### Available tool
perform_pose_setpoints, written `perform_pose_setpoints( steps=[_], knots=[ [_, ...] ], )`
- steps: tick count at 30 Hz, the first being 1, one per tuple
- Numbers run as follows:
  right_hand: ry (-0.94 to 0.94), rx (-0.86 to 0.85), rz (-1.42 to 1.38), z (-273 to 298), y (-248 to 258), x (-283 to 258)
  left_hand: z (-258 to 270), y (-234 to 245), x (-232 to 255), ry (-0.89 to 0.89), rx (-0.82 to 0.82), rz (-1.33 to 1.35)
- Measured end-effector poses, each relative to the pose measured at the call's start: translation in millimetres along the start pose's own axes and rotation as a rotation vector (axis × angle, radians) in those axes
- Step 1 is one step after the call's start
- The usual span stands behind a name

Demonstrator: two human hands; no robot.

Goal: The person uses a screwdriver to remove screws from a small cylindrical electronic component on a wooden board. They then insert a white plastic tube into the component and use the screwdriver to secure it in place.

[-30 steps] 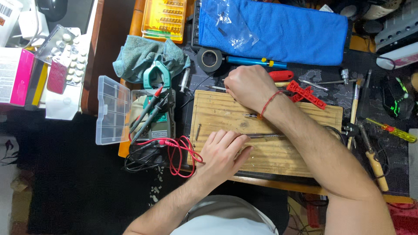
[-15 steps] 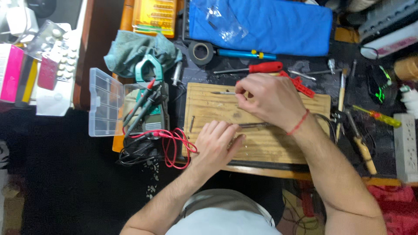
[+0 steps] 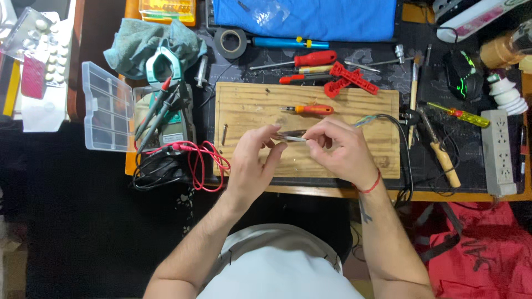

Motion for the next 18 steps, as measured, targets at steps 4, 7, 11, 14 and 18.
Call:
perform_pose_setpoints(
  steps=[4,7,11,14,18],
  knots=[
    [0.041,0.017,-0.047,11,-2,-4,1,0,3,0.049,-0.001,0.09],
    [0.058,0.044,-0.074,16,1,-8,3,1,3,0.081,0.02,0.119],
    [0.081,0.08,-0.114,18,3,-4,4,2,4,0.075,0.025,0.109],
    [0.096,0.1,-0.121,19,3,-1,-1,2,10,0.036,0.0,0.09],
    [0.119,0.101,-0.089,18,1,-4,-6,4,18,-0.02,-0.032,0.037]
  ],
)
Point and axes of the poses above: each hand's wrist, its own z-axis away from the middle knuckle, its own y-axis out of the back of the hand, x = y × z, the point moved 10 cm from there along -z, towards the middle knuckle, and after that the axes turned 15 degrees about -y, right-handed, at the moved point
